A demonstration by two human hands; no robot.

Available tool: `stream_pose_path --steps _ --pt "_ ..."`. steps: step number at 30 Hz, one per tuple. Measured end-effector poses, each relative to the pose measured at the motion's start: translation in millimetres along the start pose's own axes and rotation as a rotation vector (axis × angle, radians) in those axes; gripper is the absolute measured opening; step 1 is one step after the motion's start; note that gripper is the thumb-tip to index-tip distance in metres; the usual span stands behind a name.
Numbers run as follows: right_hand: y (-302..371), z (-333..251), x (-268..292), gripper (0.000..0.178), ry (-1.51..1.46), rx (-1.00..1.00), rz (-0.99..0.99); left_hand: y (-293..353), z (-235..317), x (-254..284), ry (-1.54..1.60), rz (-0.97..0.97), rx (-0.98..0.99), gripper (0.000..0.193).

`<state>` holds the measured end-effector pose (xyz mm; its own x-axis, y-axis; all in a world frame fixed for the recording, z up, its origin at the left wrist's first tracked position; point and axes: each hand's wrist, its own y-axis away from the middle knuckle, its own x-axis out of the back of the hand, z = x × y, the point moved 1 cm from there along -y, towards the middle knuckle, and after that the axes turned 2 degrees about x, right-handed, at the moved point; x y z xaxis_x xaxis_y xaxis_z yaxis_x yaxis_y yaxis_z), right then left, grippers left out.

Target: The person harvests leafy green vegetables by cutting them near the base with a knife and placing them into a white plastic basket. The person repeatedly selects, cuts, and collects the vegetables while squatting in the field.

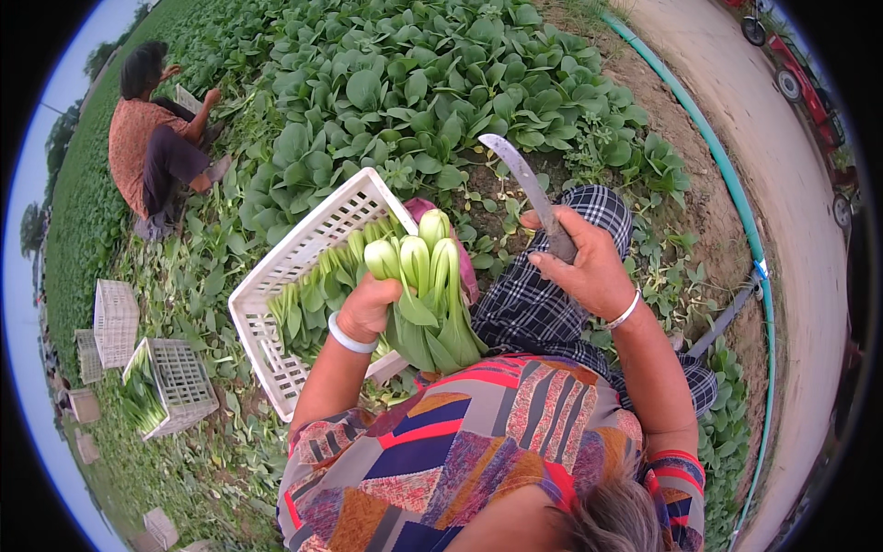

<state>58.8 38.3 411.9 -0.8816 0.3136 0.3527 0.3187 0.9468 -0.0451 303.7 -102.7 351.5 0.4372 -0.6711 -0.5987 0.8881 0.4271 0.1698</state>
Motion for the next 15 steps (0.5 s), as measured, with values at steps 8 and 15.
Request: stream_pose_path --steps 8,15 --pt "-20.4 13.7 -62.1 0.032 -0.103 -0.027 -0.100 -1.3 0.0 -29.2 0.085 -0.082 0.032 0.093" --pt "-13.9 27.9 -70.4 0.040 -0.055 0.008 -0.047 -3.4 -18.9 -18.9 0.128 -0.064 0.073 0.089"
